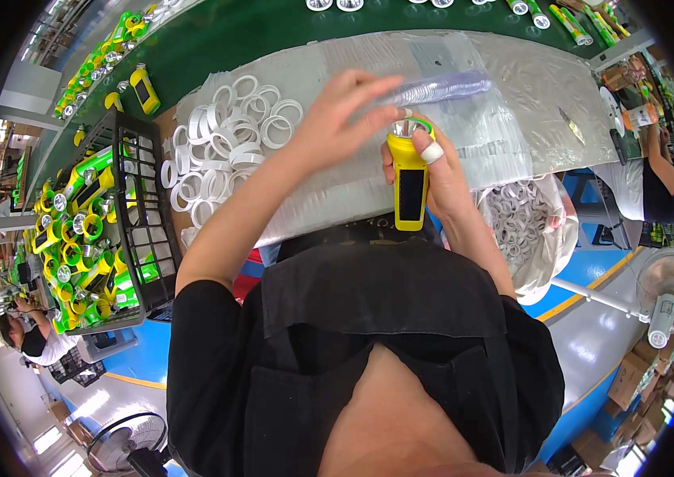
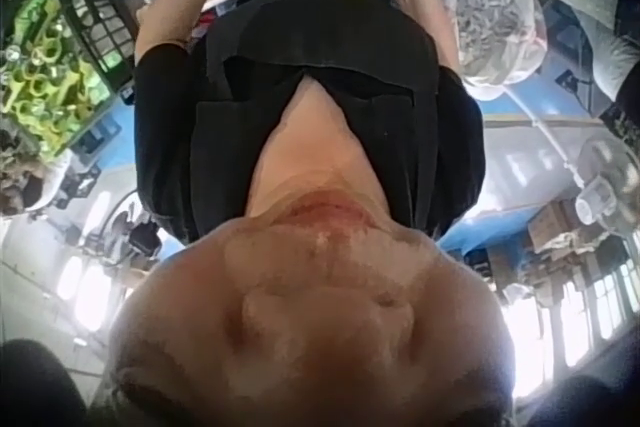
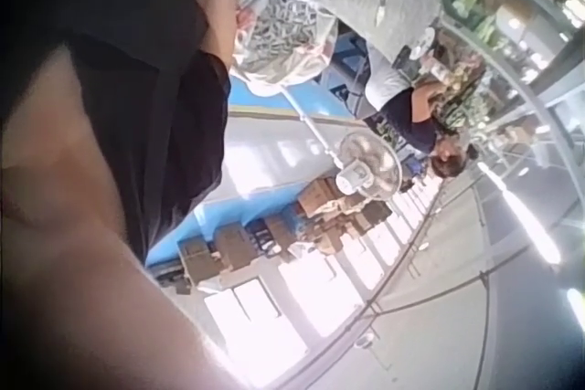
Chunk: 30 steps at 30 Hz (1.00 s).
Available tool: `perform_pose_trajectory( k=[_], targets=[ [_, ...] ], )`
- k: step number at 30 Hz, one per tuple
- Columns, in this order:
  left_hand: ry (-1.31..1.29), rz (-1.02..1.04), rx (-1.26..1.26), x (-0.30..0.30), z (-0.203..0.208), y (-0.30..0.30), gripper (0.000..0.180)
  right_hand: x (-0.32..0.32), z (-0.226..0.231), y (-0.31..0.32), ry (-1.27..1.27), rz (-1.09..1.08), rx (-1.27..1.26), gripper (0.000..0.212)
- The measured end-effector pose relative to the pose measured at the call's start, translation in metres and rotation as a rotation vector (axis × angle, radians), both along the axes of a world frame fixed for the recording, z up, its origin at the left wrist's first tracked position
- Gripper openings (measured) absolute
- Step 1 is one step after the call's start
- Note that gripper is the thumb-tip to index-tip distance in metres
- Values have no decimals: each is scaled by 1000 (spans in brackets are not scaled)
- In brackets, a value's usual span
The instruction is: Assembling flashlights by attaching plastic rings and lenses to flashlight bodies on a factory conveyor line.
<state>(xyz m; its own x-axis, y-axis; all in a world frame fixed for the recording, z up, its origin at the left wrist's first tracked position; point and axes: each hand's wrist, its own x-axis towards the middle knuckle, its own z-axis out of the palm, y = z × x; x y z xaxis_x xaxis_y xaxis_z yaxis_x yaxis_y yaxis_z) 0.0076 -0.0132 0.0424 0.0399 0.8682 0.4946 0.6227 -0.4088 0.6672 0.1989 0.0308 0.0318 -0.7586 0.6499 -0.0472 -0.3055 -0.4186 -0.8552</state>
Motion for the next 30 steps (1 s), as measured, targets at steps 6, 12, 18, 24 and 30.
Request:
perform_pose_trajectory(
  k=[6, 12, 18, 24, 30],
  targets=[
    [10, -43, 120, 12, 8, -39, 34, -16, 8, -13, -3, 124, 58, 45],
    [-107, -36, 120, 11, 5, -53, 33, -23, 8, -17, -66, 245, 131, 49],
    [-227, -32, 191, 13, 2, -57, 27, -28, 14, -25, -20, 285, 108, 50],
    [-65, -45, 263, 2, 1, -57, 32, -31, 14, -26, -27, 357, 107, 50],
    [138, 48, 349, -3, -1, -51, 33, -42, -1, -23, 22, 311, 84, 46]
  ],
)
